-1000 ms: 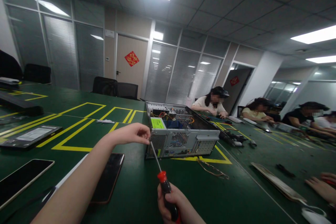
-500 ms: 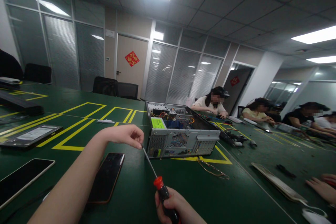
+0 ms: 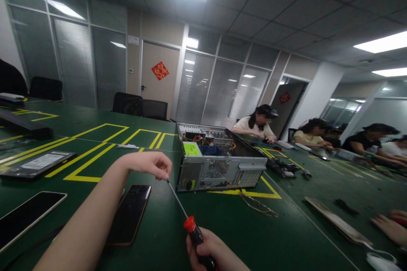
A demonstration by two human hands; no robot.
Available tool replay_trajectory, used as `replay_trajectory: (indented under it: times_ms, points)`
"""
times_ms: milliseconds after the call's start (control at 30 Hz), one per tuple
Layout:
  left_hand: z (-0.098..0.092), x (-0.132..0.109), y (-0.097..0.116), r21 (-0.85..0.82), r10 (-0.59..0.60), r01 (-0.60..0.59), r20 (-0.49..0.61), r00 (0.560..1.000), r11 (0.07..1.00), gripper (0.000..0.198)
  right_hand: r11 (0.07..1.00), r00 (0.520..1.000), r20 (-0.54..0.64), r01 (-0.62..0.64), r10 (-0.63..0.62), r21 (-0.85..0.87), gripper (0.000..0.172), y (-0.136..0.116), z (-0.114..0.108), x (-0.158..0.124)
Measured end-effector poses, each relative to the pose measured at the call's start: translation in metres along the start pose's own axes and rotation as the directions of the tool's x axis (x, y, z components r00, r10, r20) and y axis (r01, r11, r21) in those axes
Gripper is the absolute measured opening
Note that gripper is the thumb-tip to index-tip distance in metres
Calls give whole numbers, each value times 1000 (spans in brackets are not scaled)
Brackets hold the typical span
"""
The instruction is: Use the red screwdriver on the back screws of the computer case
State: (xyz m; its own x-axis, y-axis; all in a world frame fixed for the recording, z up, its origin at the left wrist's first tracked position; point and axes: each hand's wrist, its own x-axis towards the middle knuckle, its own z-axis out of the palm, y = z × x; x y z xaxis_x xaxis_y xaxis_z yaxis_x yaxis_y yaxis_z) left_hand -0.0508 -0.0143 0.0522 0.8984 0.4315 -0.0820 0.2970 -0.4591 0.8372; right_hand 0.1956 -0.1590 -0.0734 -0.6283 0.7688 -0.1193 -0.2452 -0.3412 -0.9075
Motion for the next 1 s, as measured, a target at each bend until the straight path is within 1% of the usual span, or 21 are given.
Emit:
replay_trajectory:
  times_ms: [100, 167, 233, 300, 333, 367, 400, 433, 467, 500, 533, 567, 600, 633, 667, 733, 833, 867, 933, 1000]
  points:
    - [-3, 1, -4, 33, -5, 7, -51, 999, 999, 27, 999, 998, -63, -30, 30, 13, 24, -2, -1, -2]
    - [-4, 3, -6, 84, -36, 44, -96, 995, 996, 29, 998, 992, -119, -35, 40, 44, 23, -2, 0, -2]
    - [-4, 7, -6, 159, -62, 96, -205, 977, 983, 31, 997, 986, -165, -1, 13, 73, 19, -2, 6, -2]
    - [-3, 11, -3, 236, -78, 175, -371, 925, 956, 33, 996, 979, -203, 44, -27, 79, 20, 1, 16, 0]
    - [-2, 12, 0, 270, -68, 220, -477, 876, 937, 33, 995, 976, -213, 64, -46, 78, 22, 2, 22, 2]
    - [-2, 13, 4, 294, -52, 259, -565, 824, 920, 32, 996, 981, -191, 50, -34, 80, 25, 4, 27, 3]
    - [-2, 12, 8, 317, -23, 273, -614, 789, 908, 32, 996, 985, -169, 33, -19, 82, 26, 5, 32, 4]
    - [-2, 10, 14, 335, 1, 275, -635, 772, 901, 32, 996, 990, -143, 16, -3, 86, 27, 6, 35, 4]
    - [-1, 7, 19, 354, 14, 279, -640, 769, 893, 32, 996, 993, -121, 1, 10, 88, 28, 7, 37, 5]
    - [0, 3, 23, 375, 14, 290, -632, 775, 881, 31, 997, 994, -109, -8, 17, 81, 28, 7, 37, 5]
    - [1, -2, 27, 393, -20, 306, -587, 809, 867, 29, 998, 994, -109, -8, 15, 67, 28, 7, 36, 5]
    - [3, -8, 28, 404, -80, 331, -525, 848, 853, 24, 999, 992, -127, -1, 7, 45, 27, 7, 33, 4]
    - [7, -13, 28, 408, -157, 370, -468, 869, 834, 20, 1000, 989, -149, 1, 1, 10, 26, 7, 29, 4]
    - [11, -18, 26, 402, -249, 424, -418, 874, 812, 17, 1000, 982, -189, 18, -20, -10, 25, 7, 24, 3]
    - [17, -23, 24, 385, -325, 477, -396, 859, 790, 15, 1000, 976, -218, 17, -21, -22, 25, 7, 20, 2]
    - [31, -31, 16, 337, -466, 585, -373, 803, 738, 11, 999, 968, -249, 10, -20, -43, 25, 9, 12, 1]
    - [57, -44, 5, 276, -602, 686, -336, 725, 673, 8, 997, 971, -237, -16, -3, -81, 25, 12, 6, -1]
    - [66, -49, 1, 268, -625, 708, -336, 704, 654, 10, 995, 974, -228, -29, 8, -92, 24, 12, 6, -1]
    - [84, -59, -6, 285, -612, 725, -395, 685, 627, 17, 993, 975, -220, -55, 32, -103, 23, 12, 7, -1]
    - [100, -69, -15, 299, -613, 734, -411, 675, 609, 22, 991, 973, -227, -71, 43, -117, 21, 12, 8, -1]
